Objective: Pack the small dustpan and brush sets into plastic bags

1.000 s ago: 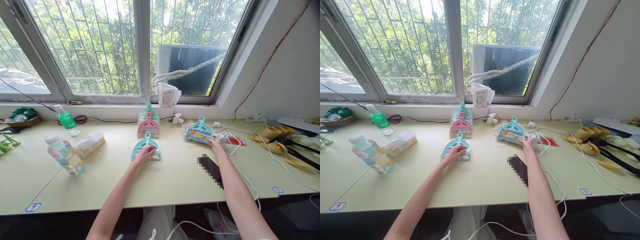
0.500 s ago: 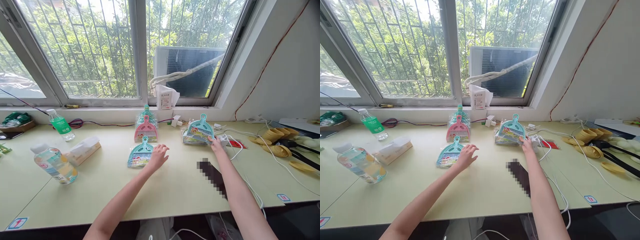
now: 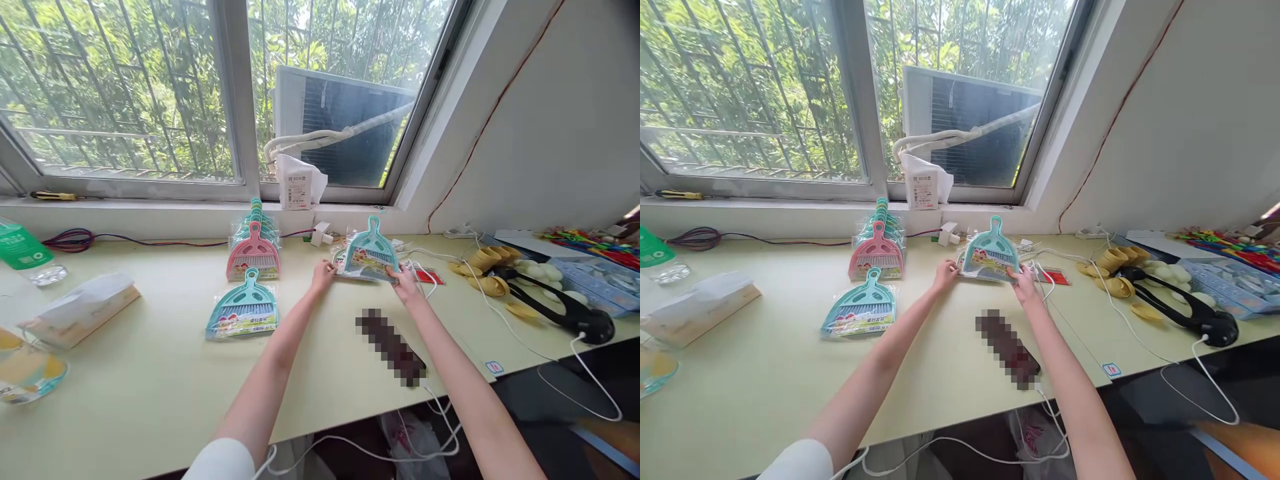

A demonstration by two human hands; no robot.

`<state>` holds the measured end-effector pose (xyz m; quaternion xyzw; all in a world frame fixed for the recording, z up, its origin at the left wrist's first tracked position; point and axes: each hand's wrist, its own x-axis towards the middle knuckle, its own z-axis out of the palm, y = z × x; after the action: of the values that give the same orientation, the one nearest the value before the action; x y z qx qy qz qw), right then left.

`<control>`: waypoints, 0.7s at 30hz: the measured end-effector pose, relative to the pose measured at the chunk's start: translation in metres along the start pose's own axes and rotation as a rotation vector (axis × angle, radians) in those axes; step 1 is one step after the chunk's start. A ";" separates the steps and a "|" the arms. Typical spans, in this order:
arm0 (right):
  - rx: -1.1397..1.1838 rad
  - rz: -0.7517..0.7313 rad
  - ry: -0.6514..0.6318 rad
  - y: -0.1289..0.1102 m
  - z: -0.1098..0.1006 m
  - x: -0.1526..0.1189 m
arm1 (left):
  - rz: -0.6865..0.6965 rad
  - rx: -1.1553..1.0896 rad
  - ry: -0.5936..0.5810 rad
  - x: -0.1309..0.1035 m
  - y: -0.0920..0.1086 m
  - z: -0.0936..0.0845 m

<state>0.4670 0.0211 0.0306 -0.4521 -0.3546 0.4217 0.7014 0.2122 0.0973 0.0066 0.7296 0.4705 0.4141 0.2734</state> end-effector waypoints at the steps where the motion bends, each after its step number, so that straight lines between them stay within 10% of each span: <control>1: -0.034 0.001 0.016 0.006 0.002 -0.001 | -0.030 -0.019 0.021 0.001 -0.001 0.002; 9: -0.553 -0.058 0.374 0.050 0.022 0.015 | -0.209 -0.161 0.072 0.001 0.000 0.006; 16: -0.769 -0.129 0.437 0.051 0.042 0.028 | -0.223 -0.171 0.051 -0.006 0.008 0.001; 21: -0.880 -0.160 0.469 0.056 0.054 0.026 | -0.010 0.152 -0.039 -0.019 0.022 -0.003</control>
<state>0.4145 0.0762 0.0001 -0.7588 -0.3651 0.0642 0.5355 0.2161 0.0706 0.0189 0.7538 0.4988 0.3617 0.2284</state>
